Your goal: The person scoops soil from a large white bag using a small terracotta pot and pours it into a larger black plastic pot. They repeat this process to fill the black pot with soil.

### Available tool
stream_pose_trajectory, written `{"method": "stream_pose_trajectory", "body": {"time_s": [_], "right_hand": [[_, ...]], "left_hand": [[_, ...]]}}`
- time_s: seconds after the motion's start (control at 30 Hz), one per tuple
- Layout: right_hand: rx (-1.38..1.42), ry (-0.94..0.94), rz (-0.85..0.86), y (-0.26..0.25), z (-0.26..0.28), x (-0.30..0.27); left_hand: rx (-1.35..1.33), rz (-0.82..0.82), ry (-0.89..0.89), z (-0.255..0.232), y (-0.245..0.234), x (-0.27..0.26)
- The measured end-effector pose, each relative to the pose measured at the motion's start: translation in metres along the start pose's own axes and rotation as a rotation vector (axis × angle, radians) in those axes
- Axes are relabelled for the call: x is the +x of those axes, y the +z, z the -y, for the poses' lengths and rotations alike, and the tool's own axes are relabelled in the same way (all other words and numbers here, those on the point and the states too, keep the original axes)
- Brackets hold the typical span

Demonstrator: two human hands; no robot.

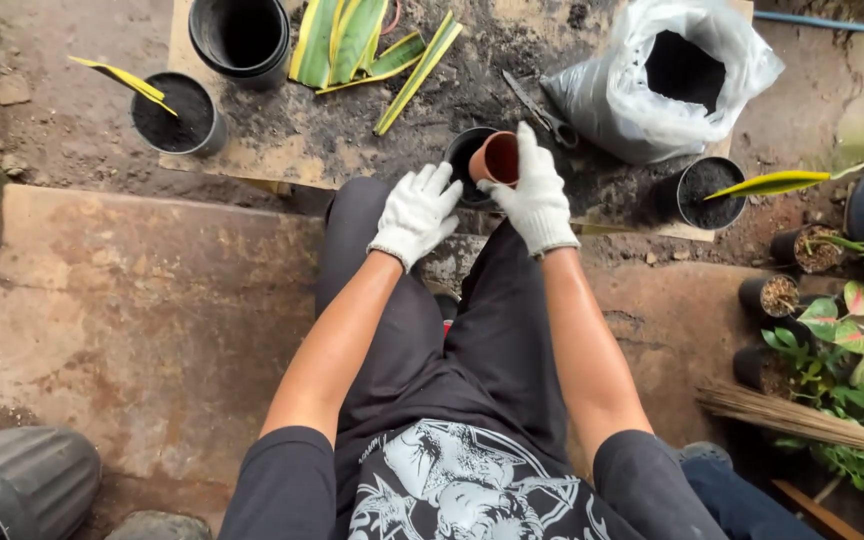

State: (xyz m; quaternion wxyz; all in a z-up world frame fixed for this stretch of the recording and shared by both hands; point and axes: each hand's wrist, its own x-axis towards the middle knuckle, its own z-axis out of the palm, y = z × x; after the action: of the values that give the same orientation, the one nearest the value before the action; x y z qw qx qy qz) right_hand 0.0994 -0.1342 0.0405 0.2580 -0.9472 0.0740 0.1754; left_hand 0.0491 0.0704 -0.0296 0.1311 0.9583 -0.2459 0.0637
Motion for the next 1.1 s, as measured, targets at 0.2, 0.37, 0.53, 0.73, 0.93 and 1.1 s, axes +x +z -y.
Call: {"method": "stream_pose_trajectory", "body": {"time_s": [0.2, 0.37, 0.53, 0.73, 0.93, 1.1], "right_hand": [[-0.362, -0.230, -0.070, 0.041, -0.026, 0.019], [-0.516, -0.351, -0.083, 0.052, -0.029, 0.032], [-0.633, -0.339, -0.033, 0.067, -0.041, 0.039], [-0.623, -0.387, -0.102, 0.074, -0.034, 0.045], [-0.658, -0.301, -0.008, 0.065, -0.018, 0.043], [-0.679, -0.300, -0.020, 0.056, -0.003, 0.038]], "left_hand": [[0.083, 0.001, 0.023, 0.003, -0.001, 0.004], [0.003, -0.233, 0.031, 0.010, -0.020, 0.014], [-0.027, -0.216, 0.006, 0.010, -0.031, 0.011], [-0.047, -0.269, -0.012, 0.013, -0.022, 0.006], [-0.017, -0.290, -0.002, 0.011, -0.019, 0.008], [-0.003, -0.294, 0.008, 0.008, -0.015, 0.010]]}}
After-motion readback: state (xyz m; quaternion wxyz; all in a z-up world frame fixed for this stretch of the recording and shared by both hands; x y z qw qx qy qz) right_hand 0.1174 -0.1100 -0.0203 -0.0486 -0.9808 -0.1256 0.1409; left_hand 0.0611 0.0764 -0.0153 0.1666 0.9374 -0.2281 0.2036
